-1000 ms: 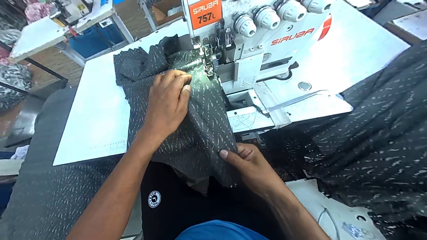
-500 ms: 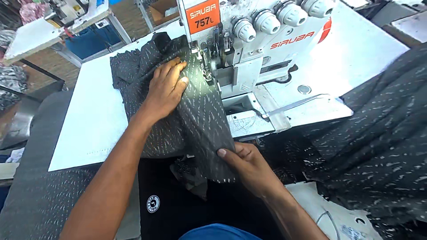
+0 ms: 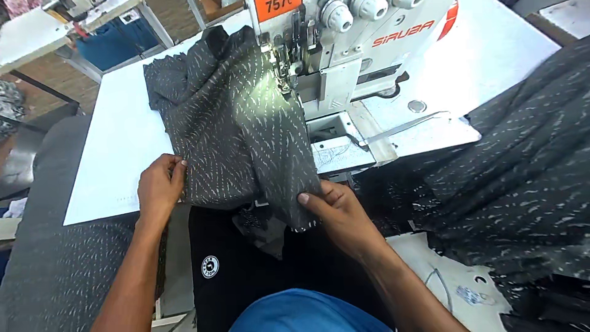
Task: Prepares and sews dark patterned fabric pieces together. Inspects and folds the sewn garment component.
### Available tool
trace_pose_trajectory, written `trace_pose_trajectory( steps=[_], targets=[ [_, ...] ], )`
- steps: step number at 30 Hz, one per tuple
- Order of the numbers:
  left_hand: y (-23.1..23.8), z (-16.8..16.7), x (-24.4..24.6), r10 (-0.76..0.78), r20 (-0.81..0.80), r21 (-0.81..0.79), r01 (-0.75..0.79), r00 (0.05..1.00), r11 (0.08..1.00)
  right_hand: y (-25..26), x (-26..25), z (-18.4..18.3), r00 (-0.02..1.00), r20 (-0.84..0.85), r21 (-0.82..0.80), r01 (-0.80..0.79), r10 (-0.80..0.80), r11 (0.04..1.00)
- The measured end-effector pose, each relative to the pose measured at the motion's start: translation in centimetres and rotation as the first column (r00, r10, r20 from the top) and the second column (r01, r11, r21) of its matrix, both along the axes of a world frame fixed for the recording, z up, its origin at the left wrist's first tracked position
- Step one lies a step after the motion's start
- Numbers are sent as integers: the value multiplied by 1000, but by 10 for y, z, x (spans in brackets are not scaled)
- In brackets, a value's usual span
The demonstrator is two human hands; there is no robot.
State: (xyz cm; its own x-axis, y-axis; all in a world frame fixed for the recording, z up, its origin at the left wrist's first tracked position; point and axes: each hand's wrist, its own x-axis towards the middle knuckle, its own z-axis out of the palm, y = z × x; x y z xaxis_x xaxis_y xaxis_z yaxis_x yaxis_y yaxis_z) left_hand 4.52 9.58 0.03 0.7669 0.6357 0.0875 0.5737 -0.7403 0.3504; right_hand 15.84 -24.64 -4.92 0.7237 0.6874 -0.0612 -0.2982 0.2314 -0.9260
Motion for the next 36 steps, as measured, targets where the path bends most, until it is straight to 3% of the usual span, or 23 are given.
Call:
trace_pose_trajectory(
  steps=[3, 4, 5, 7, 10, 14, 17, 23, 30, 36],
  targets=[
    [15, 25, -2, 83, 204, -257, -29, 975, 966, -1, -2, -2, 1000, 15, -12, 16, -16, 1000],
    [20, 38, 1, 115, 292, -270, -33, 950, 962, -1, -3, 0, 999, 34, -20, 33, -32, 999],
    [27, 52, 7, 113, 357, -220, -33, 927, 975, -1, -4, 2, 998, 47, -22, 46, -45, 999],
    [37, 69, 25, -2, 394, 40, -15, 919, 999, -1, -8, 3, 998, 54, -7, 43, -43, 999],
    [-4, 80, 59, -259, 288, 262, 184, 922, 947, 3, -10, -4, 998, 18, -25, 59, -59, 998],
    [-105, 67, 89, -455, 212, 150, 432, 865, 889, 2, -8, -3, 996, -8, -22, 94, -94, 995],
    [-127, 55, 102, -480, 99, 129, 467, 872, 875, -2, -10, -1, 995, 18, -40, 96, -96, 995],
    [-98, 45, 138, -444, 54, 118, 436, 894, 892, 12, 0, 12, 995, -44, 50, 90, -88, 995],
    [-57, 55, 190, -425, -62, 75, 429, 903, 900, 42, 26, 38, 995, -26, 92, 97, -95, 991],
    [-30, 60, 228, -397, -127, 71, 407, 909, 911, 74, 54, 60, 985, -65, 53, 166, -163, 985]
  ],
)
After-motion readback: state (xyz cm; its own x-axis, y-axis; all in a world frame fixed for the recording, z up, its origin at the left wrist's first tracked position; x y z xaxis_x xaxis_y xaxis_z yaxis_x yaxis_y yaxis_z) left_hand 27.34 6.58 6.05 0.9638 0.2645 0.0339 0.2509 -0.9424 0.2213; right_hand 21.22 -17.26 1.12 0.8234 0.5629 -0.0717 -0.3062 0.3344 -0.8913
